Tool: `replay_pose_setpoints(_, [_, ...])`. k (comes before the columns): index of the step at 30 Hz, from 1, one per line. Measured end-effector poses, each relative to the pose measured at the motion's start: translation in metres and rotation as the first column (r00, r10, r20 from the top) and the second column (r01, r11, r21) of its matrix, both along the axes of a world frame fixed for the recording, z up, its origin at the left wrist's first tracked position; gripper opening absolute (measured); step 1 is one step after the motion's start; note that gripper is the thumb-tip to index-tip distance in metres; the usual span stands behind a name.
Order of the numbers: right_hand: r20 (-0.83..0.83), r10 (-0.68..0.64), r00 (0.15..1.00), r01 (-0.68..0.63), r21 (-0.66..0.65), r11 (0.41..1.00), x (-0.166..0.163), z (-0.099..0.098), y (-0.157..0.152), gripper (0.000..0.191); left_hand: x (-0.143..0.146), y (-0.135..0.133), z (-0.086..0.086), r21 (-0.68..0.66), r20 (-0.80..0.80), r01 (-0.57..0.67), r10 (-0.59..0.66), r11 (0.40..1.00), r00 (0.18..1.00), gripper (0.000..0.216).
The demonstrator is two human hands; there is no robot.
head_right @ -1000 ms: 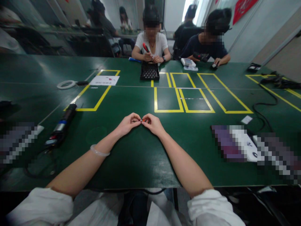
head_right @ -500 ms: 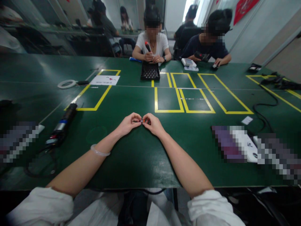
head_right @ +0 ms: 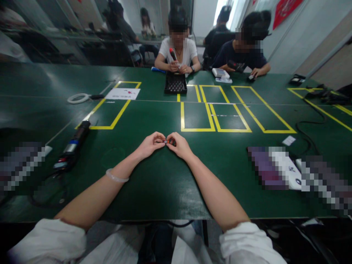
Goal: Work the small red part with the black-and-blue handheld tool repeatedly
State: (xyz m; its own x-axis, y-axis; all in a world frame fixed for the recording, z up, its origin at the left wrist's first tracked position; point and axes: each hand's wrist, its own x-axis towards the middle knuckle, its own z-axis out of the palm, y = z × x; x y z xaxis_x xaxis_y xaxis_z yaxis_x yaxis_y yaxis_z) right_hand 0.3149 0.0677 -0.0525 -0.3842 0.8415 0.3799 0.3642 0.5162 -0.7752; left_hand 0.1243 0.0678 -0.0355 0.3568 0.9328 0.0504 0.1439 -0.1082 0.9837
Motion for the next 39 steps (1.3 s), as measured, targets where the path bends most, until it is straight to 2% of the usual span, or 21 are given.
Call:
replay_pose_setpoints(17, [-0.026,-0.016,1.000,0.015,-0.063,0.998,-0.001,-0.001,0.001,0.014,-0.002,0.001,-0.001,-0.017,-0.063,-0.006,0.005,1.000,0.998,0.037])
replay_pose_setpoints(22, [-0.020,-0.008,1.000,0.006,-0.091,0.996,-0.001,-0.003,0.002,0.016,-0.016,-0.010,0.014,0.004,-0.195,-0.038,0.038,0.999,0.980,0.049])
replay_pose_setpoints(27, [-0.027,-0.016,0.999,0.013,-0.117,0.993,-0.002,-0.002,0.002,0.017,-0.065,-0.034,0.041,0.070,-0.423,-0.050,0.075,0.996,0.903,0.060])
replay_pose_setpoints(29, [-0.032,-0.018,0.999,0.014,-0.127,0.992,-0.002,-0.001,0.002,0.017,-0.095,-0.045,0.048,0.133,-0.535,-0.081,0.141,0.988,0.833,0.061])
replay_pose_setpoints(31, [-0.034,-0.020,0.999,0.015,-0.134,0.991,-0.002,-0.001,0.001,0.016,-0.128,-0.056,0.052,0.227,-0.655,-0.135,0.254,0.964,0.712,0.062])
replay_pose_setpoints(35, [-0.025,-0.028,0.999,0.025,-0.131,0.991,-0.001,-0.001,0.002,0.015,-0.194,-0.082,0.052,0.473,-0.788,-0.158,0.496,0.867,0.364,0.058])
replay_pose_setpoints(37, [-0.025,-0.032,0.999,0.029,-0.127,0.991,-0.001,-0.001,0.002,0.014,-0.224,-0.097,0.049,0.526,-0.805,-0.212,0.563,0.823,0.187,0.061])
replay_pose_setpoints(39, [-0.028,-0.032,0.999,0.028,-0.125,0.992,-0.001,-0.001,0.002,0.014,-0.250,-0.109,0.045,0.512,-0.835,-0.271,0.546,0.815,0.065,0.069])
